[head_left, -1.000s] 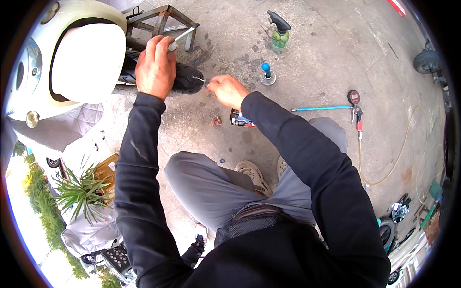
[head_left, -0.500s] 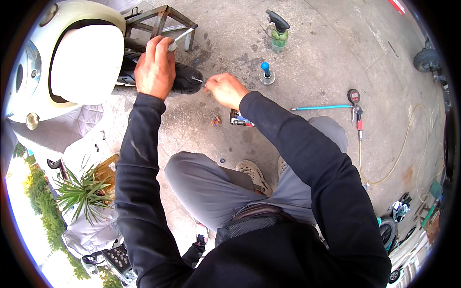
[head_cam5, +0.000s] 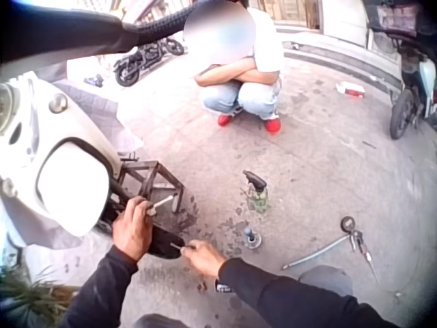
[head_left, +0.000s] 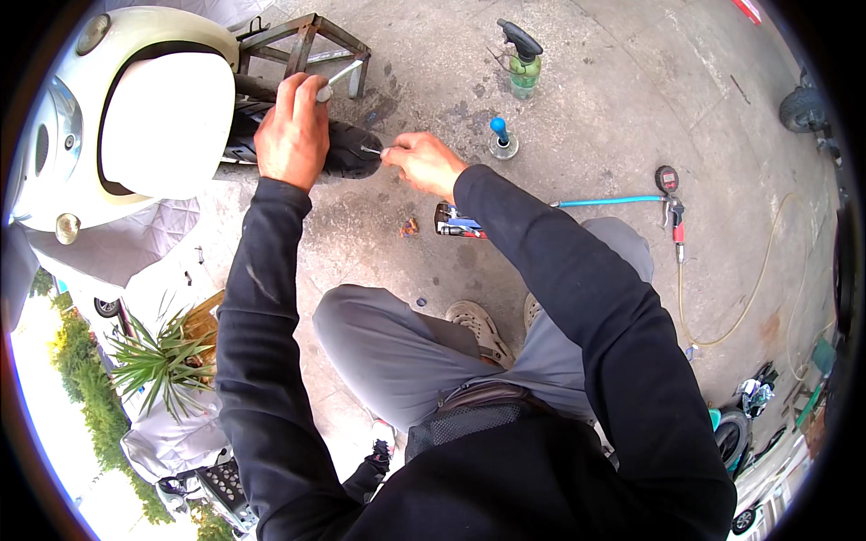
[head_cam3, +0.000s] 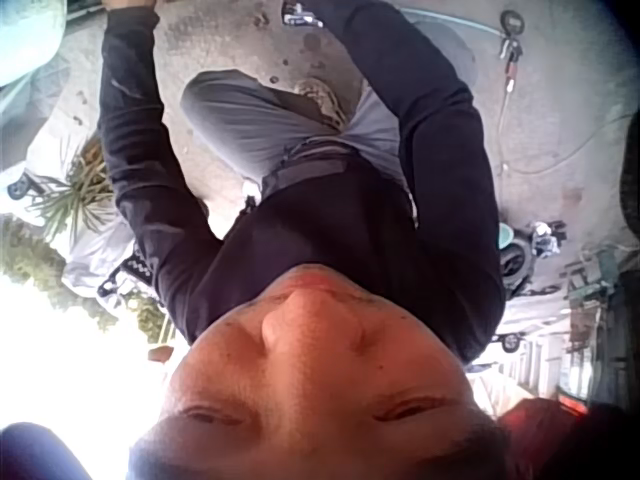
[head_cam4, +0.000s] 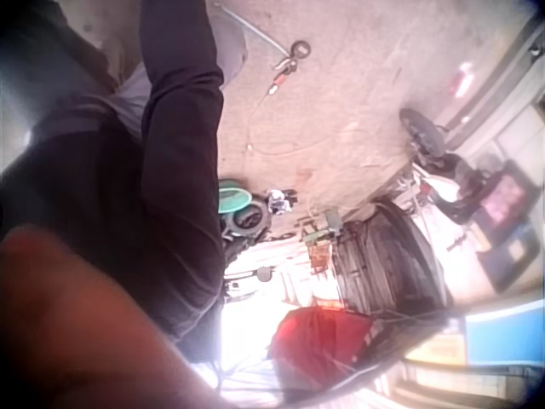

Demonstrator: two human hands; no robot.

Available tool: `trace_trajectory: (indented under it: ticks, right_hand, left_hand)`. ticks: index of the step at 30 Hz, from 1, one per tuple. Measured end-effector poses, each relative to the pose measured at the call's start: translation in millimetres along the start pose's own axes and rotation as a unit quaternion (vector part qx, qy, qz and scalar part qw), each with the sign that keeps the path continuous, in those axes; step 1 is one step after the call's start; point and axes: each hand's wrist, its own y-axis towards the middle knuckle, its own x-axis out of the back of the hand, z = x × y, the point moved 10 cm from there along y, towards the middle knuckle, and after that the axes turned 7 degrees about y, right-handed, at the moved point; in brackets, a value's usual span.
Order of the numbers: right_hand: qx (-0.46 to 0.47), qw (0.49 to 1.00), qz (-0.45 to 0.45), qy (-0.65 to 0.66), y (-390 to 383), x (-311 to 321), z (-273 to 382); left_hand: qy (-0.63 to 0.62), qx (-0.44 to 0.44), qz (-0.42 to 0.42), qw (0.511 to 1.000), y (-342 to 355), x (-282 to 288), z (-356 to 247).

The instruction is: The person removes the valve cap from a motorcycle tire, applies sealant from a can into the valve stem, and then uses a tire lever to pry the tire bead. Finally, they attach an air hose to the valve to inflate the tire.

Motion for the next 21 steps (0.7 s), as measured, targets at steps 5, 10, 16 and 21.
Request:
trace_trajectory:
  ticks: [5, 10, 16, 21]
  right_hand:
    - [0.039, 0.999, -0.015, -0.031, 3.1, 1.7, 6.1]
    - [0.030, 0.997, -0.024, -0.066, 7.5, -1.8, 6.5]
    - [0.041, 0.982, -0.067, -0.170, 4.5, -8.0, 22.3]
    - [0.088, 0.973, -0.077, -0.198, 3.4, -18.3, 31.1]
  left_hand:
    - [-0.003, -0.025, 0.028, 0.999, -1.1, -0.9, 2.1]
    - [-0.010, -0.034, 0.029, 0.999, -3.2, -3.9, 0.8]
    - [0.006, -0.064, 0.031, 0.997, -3.1, -7.0, -16.4]
    - [0.020, -0.058, 0.029, 0.998, -5.4, -7.1, -18.4]
